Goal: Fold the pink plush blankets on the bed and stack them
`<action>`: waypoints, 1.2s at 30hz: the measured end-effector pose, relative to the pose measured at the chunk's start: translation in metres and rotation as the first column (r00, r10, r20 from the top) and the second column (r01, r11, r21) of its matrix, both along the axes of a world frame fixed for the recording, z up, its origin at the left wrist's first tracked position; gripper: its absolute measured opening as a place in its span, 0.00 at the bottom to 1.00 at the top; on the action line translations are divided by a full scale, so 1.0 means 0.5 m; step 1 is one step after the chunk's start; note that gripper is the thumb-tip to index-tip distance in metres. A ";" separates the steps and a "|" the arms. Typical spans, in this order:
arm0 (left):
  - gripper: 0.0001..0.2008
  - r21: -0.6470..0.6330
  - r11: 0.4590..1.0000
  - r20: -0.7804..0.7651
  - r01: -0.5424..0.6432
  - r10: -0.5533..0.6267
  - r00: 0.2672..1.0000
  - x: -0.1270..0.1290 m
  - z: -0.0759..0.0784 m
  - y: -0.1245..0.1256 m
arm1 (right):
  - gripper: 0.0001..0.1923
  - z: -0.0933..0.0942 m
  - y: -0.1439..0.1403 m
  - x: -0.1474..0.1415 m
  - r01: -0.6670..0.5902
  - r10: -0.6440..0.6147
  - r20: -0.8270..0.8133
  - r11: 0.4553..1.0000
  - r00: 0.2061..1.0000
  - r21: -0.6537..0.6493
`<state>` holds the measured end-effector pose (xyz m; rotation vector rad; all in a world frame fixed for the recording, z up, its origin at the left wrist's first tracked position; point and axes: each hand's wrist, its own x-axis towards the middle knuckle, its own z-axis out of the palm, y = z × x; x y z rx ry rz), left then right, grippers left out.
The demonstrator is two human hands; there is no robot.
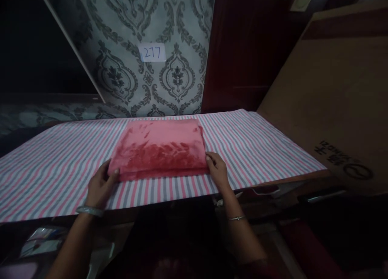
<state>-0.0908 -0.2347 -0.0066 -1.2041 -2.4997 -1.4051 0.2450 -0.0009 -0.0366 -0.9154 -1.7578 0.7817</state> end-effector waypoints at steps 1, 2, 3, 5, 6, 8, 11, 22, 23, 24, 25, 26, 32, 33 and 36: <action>0.34 -0.007 1.000 0.024 -0.029 0.029 0.999 0.001 0.005 0.000 | 0.24 0.002 -0.002 -0.001 -0.008 0.009 -0.034 1.000 0.999 0.011; 0.32 -0.019 0.998 0.034 -0.053 0.054 0.998 0.003 0.011 0.000 | 0.23 0.004 -0.005 -0.002 -0.018 0.019 -0.069 1.000 0.997 0.012; 0.31 -0.029 0.997 0.036 -0.075 0.076 0.996 0.004 0.016 -0.001 | 0.22 0.005 -0.007 -0.002 -0.032 0.032 -0.101 0.999 0.994 -0.002; 0.30 -0.028 0.994 0.046 -0.105 0.106 0.993 0.006 0.024 -0.002 | 0.22 0.003 -0.008 -0.002 -0.078 0.064 -0.168 0.994 0.984 -0.079; 0.30 -0.022 0.994 0.057 -0.110 0.111 0.992 0.006 0.026 -0.002 | 0.23 0.001 -0.006 -0.003 -0.111 0.082 -0.202 0.985 0.976 -0.133; 0.30 -0.006 0.993 0.088 -0.116 0.116 0.989 0.004 0.028 -0.003 | 0.26 0.001 0.004 -0.006 -0.179 0.110 -0.267 0.952 0.957 -0.249; 0.31 -0.018 0.994 0.140 -0.104 0.105 0.985 -0.001 0.028 -0.004 | 0.29 0.011 0.031 -0.017 -0.259 0.127 -0.337 0.886 0.933 -0.383; 0.29 -0.082 0.993 0.119 -0.083 0.093 0.989 0.005 0.045 -0.005 | 0.19 0.036 -0.023 -0.075 0.091 -0.057 -0.093 0.905 0.994 0.416; 0.29 -0.086 0.993 0.110 -0.081 0.090 0.990 0.006 0.048 -0.005 | 0.19 0.036 -0.031 -0.075 0.100 -0.080 -0.063 0.884 0.995 0.457; 0.29 -0.093 0.992 0.104 -0.082 0.092 0.990 0.007 0.051 -0.005 | 0.19 0.037 -0.037 -0.074 0.106 -0.098 -0.042 0.871 0.994 0.479; 0.29 -0.105 0.991 0.099 -0.088 0.098 0.990 0.007 0.053 -0.005 | 0.18 0.038 -0.041 -0.072 0.114 -0.113 -0.032 0.865 0.993 0.488; 0.29 -0.115 0.989 0.093 -0.097 0.108 0.990 0.007 0.055 -0.005 | 0.18 0.039 -0.042 -0.071 0.121 -0.122 -0.030 0.866 0.992 0.484; 0.30 -0.137 0.984 0.086 -0.111 0.124 0.989 0.008 0.061 -0.002 | 0.18 0.026 -0.023 -0.060 0.191 -0.162 -0.219 0.975 0.962 0.116; 0.29 -0.139 0.984 0.084 -0.108 0.121 0.989 0.010 0.062 -0.001 | 0.21 0.022 -0.016 -0.058 0.167 -0.158 -0.251 0.986 0.955 0.015; 0.29 -0.143 0.983 0.076 -0.112 0.124 0.989 0.012 0.063 0.000 | 0.28 0.015 0.003 -0.057 0.065 -0.118 -0.312 0.982 0.943 -0.175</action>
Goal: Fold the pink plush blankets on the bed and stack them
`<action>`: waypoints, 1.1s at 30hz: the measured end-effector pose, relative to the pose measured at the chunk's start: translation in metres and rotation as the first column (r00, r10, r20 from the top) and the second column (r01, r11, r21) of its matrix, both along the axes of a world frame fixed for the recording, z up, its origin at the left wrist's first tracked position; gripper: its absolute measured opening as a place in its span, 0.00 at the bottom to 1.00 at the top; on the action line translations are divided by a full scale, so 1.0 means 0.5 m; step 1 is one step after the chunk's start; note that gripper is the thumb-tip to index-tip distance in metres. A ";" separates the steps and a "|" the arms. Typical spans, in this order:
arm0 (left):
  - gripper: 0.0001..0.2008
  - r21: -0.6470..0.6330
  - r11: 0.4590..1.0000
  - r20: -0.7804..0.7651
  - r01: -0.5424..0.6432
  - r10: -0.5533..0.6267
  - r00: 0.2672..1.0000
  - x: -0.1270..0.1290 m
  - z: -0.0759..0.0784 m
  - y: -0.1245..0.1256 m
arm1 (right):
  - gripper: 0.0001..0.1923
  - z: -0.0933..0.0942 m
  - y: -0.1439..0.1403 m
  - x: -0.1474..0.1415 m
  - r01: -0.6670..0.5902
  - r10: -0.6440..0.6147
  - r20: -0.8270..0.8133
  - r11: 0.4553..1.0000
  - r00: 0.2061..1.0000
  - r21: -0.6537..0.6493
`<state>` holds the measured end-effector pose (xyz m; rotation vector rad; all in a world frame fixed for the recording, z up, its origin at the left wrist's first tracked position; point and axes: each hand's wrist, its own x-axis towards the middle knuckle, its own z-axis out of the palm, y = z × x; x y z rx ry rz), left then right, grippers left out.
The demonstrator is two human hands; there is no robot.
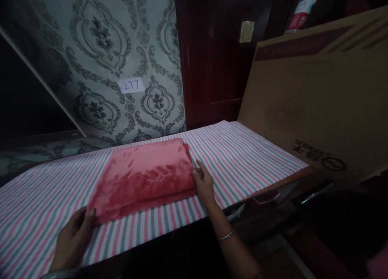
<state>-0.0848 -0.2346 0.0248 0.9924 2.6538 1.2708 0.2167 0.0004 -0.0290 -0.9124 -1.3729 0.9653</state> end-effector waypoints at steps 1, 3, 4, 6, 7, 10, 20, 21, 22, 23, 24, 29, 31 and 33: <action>0.29 -0.002 1.000 -0.001 -0.005 0.005 1.000 0.001 0.000 0.000 | 0.29 0.001 0.003 -0.001 -0.018 0.018 -0.007 1.000 1.000 0.002; 0.30 -0.009 1.000 0.009 -0.022 0.022 1.000 0.001 0.001 -0.001 | 0.26 0.005 0.002 -0.007 -0.017 0.013 0.040 0.992 0.999 0.125; 0.30 -0.013 0.999 0.019 -0.030 0.030 0.999 0.002 0.001 -0.001 | 0.24 0.008 -0.002 -0.012 -0.022 -0.002 0.100 0.971 0.995 0.236; 0.30 -0.015 0.999 0.037 -0.037 0.038 0.999 0.002 0.001 -0.001 | 0.24 0.014 -0.016 -0.024 -0.081 -0.053 0.261 0.876 0.964 0.475; 0.30 -0.014 0.999 0.041 -0.033 0.033 0.999 0.003 0.002 -0.001 | 0.24 0.016 -0.023 -0.030 -0.128 -0.086 0.339 0.818 0.937 0.561; 0.29 -0.022 1.000 0.025 -0.015 0.016 1.000 0.003 0.004 0.000 | 0.24 0.019 -0.038 -0.043 -0.221 -0.163 0.478 0.728 0.863 0.648; 0.28 -0.004 1.000 0.011 -0.021 0.021 1.000 -0.013 -0.014 -0.003 | 0.15 0.024 -0.043 -0.022 0.012 -0.058 0.091 0.898 0.994 0.439; 0.29 0.010 0.999 0.020 -0.033 0.032 0.999 -0.011 -0.015 -0.003 | 0.15 0.020 -0.039 -0.019 0.049 -0.067 0.039 0.936 0.997 0.348; 0.29 0.038 0.998 0.031 -0.048 0.047 0.998 -0.009 -0.016 -0.003 | 0.14 0.016 -0.034 -0.016 0.067 -0.069 0.000 0.967 0.998 0.248; 0.30 0.069 0.996 0.042 -0.065 0.062 0.997 -0.006 -0.016 -0.002 | 0.14 0.012 -0.028 -0.013 0.062 -0.058 -0.032 0.987 0.998 0.151; 0.30 0.104 0.991 0.046 -0.089 0.084 0.995 -0.002 -0.016 -0.003 | 0.15 0.006 -0.020 -0.010 0.035 -0.031 -0.060 0.997 0.998 0.063; 0.24 0.164 0.973 -0.035 -0.163 0.170 0.985 0.012 -0.009 -0.009 | 0.16 -0.009 0.010 0.003 -0.222 0.180 -0.212 0.956 0.960 -0.190; 0.22 0.161 0.979 -0.097 -0.127 0.144 0.985 0.013 -0.010 -0.009 | 0.16 -0.008 0.015 0.007 -0.291 0.242 -0.223 0.932 0.944 -0.219; 0.23 0.159 0.983 -0.113 -0.095 0.114 0.987 0.010 -0.012 -0.006 | 0.18 -0.004 0.018 0.013 -0.344 0.294 -0.220 0.907 0.930 -0.242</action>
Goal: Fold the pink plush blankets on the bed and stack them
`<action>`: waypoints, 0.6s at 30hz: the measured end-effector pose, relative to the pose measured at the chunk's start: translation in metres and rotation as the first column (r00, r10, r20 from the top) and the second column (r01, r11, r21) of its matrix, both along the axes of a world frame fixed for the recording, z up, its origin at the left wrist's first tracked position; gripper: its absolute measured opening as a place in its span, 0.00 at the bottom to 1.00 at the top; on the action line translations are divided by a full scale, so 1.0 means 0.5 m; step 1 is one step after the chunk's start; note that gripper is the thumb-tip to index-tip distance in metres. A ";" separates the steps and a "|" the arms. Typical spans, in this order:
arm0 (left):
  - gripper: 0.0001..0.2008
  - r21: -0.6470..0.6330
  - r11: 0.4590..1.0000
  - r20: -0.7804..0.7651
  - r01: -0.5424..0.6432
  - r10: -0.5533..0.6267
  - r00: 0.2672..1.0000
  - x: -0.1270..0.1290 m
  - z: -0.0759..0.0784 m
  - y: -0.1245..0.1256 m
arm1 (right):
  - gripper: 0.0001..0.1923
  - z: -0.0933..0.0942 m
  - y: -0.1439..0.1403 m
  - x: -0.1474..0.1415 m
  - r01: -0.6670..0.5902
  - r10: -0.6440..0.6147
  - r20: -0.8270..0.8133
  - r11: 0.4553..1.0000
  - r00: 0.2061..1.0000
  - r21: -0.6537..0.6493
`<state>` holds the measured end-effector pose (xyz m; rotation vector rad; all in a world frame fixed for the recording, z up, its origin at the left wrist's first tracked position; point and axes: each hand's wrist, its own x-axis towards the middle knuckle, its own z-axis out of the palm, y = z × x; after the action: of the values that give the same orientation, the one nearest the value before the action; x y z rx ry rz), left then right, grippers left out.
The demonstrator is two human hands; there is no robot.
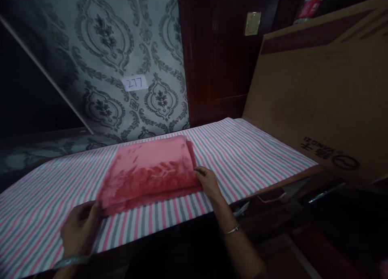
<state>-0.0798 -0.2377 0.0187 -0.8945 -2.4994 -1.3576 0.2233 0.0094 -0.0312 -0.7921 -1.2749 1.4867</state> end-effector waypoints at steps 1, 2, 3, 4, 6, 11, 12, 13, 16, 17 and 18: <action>0.24 -0.001 1.000 0.023 0.012 -0.012 1.000 -0.002 -0.002 0.002 | 0.19 0.001 0.002 0.004 -0.027 0.027 0.008 1.000 1.000 -0.012; 0.24 0.002 1.000 0.058 0.018 -0.018 0.998 -0.004 -0.003 0.005 | 0.19 0.002 0.004 0.009 -0.051 0.052 0.021 0.998 0.998 -0.023; 0.25 0.005 1.000 0.090 0.022 -0.023 0.996 -0.005 -0.005 0.007 | 0.20 0.002 0.005 0.015 -0.077 0.078 0.039 0.997 0.996 -0.031; 0.24 0.007 1.000 0.109 0.027 -0.027 0.994 -0.006 -0.006 0.008 | 0.20 0.002 0.007 0.022 -0.101 0.103 0.062 0.994 0.993 -0.034; 0.23 0.005 0.999 0.100 0.036 -0.037 0.994 -0.006 -0.009 0.009 | 0.20 -0.002 0.010 0.036 -0.139 0.141 0.091 0.990 0.986 -0.035; 0.15 -0.018 0.999 -0.064 0.047 -0.048 0.997 0.000 -0.010 0.008 | 0.24 -0.008 0.017 0.047 -0.194 0.200 0.043 0.975 0.979 -0.111; 0.14 -0.034 0.998 -0.104 0.061 -0.064 0.993 0.001 -0.009 0.009 | 0.24 -0.006 0.016 0.044 -0.204 0.212 0.044 0.968 0.976 -0.144; 0.13 -0.049 0.996 -0.135 0.075 -0.081 0.987 0.003 -0.007 0.009 | 0.23 -0.003 0.015 0.040 -0.210 0.221 0.044 0.962 0.974 -0.172; 0.12 -0.023 0.994 -0.166 0.108 -0.110 0.980 0.006 0.000 0.010 | 0.22 0.013 0.007 0.025 -0.229 0.237 0.023 0.956 0.971 -0.182; 0.12 0.018 0.993 -0.148 0.118 -0.114 0.982 0.006 0.002 0.010 | 0.23 0.020 0.004 0.020 -0.238 0.244 0.019 0.958 0.970 -0.158; 0.12 0.070 0.990 -0.118 0.124 -0.116 0.986 0.004 0.004 0.009 | 0.23 0.027 0.002 0.017 -0.245 0.250 0.024 0.960 0.968 -0.131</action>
<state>-0.0775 -0.2330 0.0210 -1.0893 -2.3264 -1.3858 0.2316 0.0103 -0.0178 -0.7695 -1.3588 1.7754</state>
